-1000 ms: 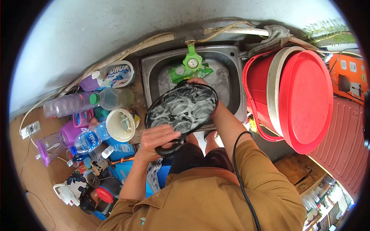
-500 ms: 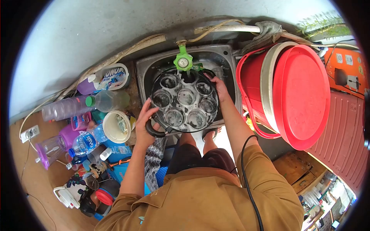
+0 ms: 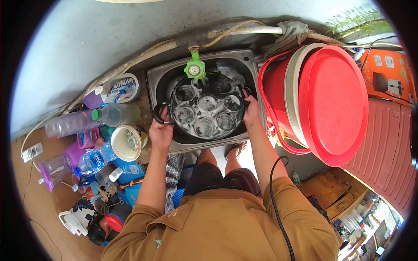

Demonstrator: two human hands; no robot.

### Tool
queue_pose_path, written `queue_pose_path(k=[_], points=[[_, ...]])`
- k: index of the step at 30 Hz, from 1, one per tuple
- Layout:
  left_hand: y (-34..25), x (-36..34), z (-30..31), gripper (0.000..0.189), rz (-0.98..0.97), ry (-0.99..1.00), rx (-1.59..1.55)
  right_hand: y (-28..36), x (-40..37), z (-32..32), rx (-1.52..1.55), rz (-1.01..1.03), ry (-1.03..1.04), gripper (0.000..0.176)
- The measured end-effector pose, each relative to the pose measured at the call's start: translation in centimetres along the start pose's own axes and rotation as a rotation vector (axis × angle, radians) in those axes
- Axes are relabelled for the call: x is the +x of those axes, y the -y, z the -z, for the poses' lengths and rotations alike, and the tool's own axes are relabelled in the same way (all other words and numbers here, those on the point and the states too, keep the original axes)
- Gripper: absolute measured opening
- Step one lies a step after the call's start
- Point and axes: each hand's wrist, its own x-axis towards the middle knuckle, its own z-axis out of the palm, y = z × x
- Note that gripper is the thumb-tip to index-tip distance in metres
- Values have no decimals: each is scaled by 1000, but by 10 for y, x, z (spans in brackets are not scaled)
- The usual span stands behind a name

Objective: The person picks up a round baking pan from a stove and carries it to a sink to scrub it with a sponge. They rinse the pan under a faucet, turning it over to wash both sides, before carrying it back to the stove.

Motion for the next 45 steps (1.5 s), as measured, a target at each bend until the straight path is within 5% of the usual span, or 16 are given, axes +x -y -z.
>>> queue_pose_path(k=[2,4,9,17,19,27,36,45], points=[[6,3,-2,55,20,19,-56,5,-12,-8,-13,121,-121,50],[14,15,5,45,145,-206,-143,9,-34,-29,-20,115,-132,52],[52,57,17,22,43,-552,9,6,-80,-61,-161,303,-110,60],[70,92,32,35,134,-482,187,25,-128,-65,-272,236,-11,57],[73,95,21,43,123,-646,286,30,-136,-69,-382,195,-57,51],[71,112,21,44,146,-395,312,31,-146,-66,-500,72,-143,38],[57,137,-3,47,-51,-335,395,19,-126,-54,-854,219,-265,31],[18,134,-25,35,-244,-310,404,-13,-57,-16,-1313,388,-286,44]])
